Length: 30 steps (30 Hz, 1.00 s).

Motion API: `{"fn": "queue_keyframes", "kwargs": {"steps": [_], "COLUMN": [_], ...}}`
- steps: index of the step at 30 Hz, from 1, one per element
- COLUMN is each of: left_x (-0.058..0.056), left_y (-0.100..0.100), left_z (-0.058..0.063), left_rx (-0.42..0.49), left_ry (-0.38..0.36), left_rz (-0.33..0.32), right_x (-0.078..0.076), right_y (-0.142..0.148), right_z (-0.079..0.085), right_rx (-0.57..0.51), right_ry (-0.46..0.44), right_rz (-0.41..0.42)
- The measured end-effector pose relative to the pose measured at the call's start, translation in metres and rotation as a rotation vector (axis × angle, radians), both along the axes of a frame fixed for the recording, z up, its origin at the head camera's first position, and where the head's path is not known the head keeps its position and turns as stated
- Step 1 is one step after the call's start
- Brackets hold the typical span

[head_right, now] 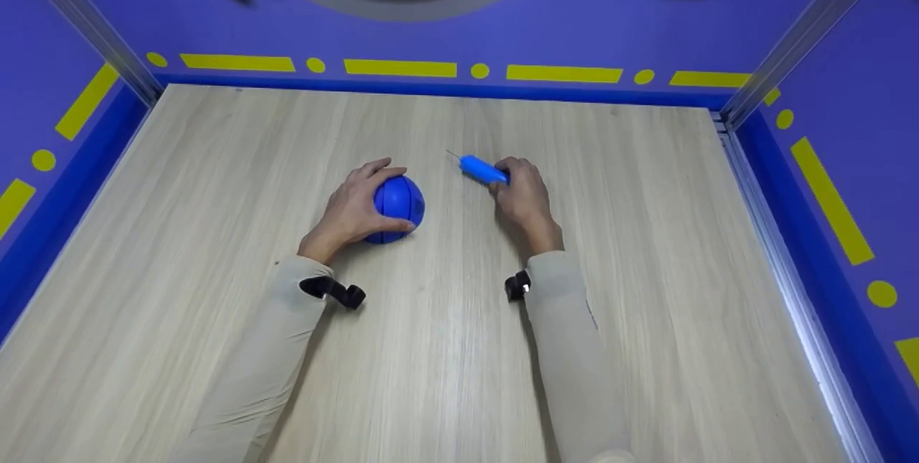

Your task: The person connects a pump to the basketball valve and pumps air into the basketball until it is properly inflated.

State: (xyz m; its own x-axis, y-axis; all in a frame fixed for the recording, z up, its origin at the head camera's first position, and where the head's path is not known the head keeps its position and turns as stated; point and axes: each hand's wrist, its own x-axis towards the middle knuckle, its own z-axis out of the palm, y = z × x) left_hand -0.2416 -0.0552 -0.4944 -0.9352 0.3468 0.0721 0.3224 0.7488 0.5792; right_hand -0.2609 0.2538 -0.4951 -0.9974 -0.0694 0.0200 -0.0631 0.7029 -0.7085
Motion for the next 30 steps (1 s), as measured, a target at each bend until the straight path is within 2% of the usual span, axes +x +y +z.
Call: {"fn": "queue_keyframes", "kwargs": {"steps": [13,21,25,30], "left_x": [0.000,-0.002,-0.002,-0.002], "left_y": [-0.001,0.000,0.000,0.000], "left_z": [-0.010,-0.014,-0.015,-0.016], "left_rx": [0.062,0.104,0.117,0.127], "left_ry": [0.087,0.114,0.142,0.178], "left_rz": [0.008,0.011,0.017,0.034], "right_x": [0.018,0.029,0.033,0.036], "right_y": [0.000,0.001,0.000,0.000], "right_z": [0.001,0.007,0.010,0.014], "right_rx": [-0.161,-0.265,-0.361,-0.427], "right_ry": [0.055,0.020,0.012,-0.039], "right_rz": [-0.045,-0.068,-0.070,-0.113]}}
